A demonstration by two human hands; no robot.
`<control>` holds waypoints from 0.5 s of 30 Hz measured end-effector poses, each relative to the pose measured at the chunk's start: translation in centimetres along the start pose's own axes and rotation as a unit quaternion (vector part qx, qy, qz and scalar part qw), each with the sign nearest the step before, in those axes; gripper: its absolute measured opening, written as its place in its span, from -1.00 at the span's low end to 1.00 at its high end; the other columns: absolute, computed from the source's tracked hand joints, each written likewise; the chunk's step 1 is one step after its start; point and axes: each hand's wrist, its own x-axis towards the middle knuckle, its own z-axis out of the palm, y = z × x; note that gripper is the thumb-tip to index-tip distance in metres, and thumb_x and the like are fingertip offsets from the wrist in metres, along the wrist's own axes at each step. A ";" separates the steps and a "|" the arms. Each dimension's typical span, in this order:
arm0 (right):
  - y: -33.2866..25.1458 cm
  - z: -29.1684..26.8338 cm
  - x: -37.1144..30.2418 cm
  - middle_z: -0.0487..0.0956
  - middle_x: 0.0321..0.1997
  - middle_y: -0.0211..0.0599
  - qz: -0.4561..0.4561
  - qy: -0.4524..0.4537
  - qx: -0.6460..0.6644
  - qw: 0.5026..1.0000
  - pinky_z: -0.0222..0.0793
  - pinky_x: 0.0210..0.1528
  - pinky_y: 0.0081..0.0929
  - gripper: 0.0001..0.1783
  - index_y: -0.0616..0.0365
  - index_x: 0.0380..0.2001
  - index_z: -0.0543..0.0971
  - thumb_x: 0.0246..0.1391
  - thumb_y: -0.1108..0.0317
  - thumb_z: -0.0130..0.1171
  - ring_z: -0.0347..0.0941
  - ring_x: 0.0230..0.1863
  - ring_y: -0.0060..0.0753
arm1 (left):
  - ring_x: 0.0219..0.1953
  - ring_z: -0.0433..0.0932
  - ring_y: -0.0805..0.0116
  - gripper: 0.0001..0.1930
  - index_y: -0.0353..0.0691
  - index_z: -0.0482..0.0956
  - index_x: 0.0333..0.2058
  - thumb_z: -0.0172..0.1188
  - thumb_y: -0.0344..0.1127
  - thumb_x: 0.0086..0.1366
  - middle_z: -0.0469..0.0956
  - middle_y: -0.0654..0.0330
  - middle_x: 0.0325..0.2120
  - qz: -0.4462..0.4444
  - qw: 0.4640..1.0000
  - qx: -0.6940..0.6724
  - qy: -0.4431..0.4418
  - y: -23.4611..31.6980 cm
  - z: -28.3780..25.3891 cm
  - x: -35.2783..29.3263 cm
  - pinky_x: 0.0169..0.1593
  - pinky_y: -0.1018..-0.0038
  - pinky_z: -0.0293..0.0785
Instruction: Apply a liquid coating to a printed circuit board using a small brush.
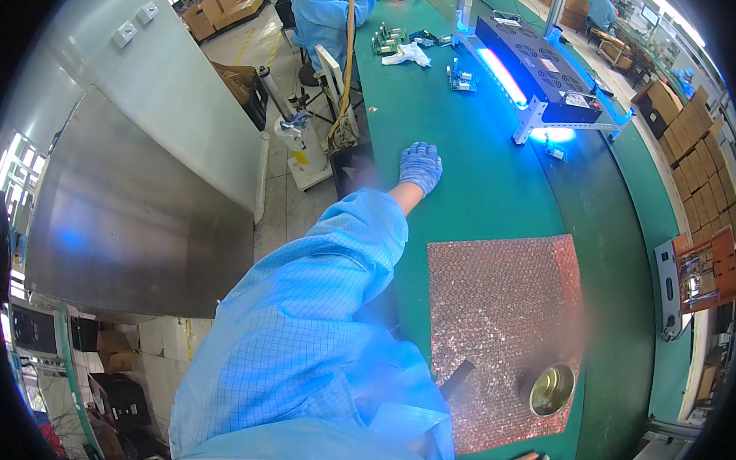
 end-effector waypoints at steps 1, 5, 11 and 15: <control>0.1 0.0 -0.1 0.50 -0.35 0.25 0.010 -0.007 0.001 1.000 0.36 -0.25 -0.12 -0.19 0.60 0.19 -0.01 -0.05 0.39 0.09 0.45 -0.36 0.19 | 0.16 0.28 0.09 -0.62 -0.17 0.40 -0.02 -0.08 -0.13 0.25 0.37 0.01 0.04 0.001 1.000 -0.001 -0.002 0.0 0.0 0.0 0.20 0.13 0.11; 1.1 0.6 -0.1 0.50 -0.35 0.27 -0.001 -0.003 -0.009 1.000 0.36 -0.26 -0.09 -0.30 0.58 0.12 0.13 -0.03 0.37 0.09 0.45 -0.37 0.19 | 0.16 0.29 0.09 -0.62 -0.17 0.40 -0.03 -0.08 -0.13 0.25 0.38 0.00 0.04 0.001 1.000 -0.003 0.000 0.0 0.0 0.0 0.19 0.14 0.11; 2.5 2.0 0.3 0.49 -0.39 0.27 -0.125 0.075 0.065 0.987 0.34 -0.29 -0.05 -0.33 0.57 0.08 0.20 -0.01 0.28 0.07 0.42 -0.41 0.24 | 0.17 0.27 0.14 -0.60 -0.15 0.39 0.01 -0.12 -0.09 0.28 0.36 0.06 0.06 -0.004 1.000 0.022 -0.015 0.1 -0.2 0.0 0.20 0.15 0.12; 2.5 1.4 -0.2 0.48 -0.42 0.26 0.003 0.000 -0.021 1.000 0.33 -0.31 -0.04 -0.30 0.57 0.09 0.19 0.00 0.22 0.05 0.40 -0.43 0.26 | 0.17 0.27 0.11 -0.60 -0.16 0.39 -0.01 -0.10 -0.10 0.27 0.36 0.04 0.05 -0.001 1.000 0.013 -0.012 0.0 -0.2 0.0 0.20 0.14 0.12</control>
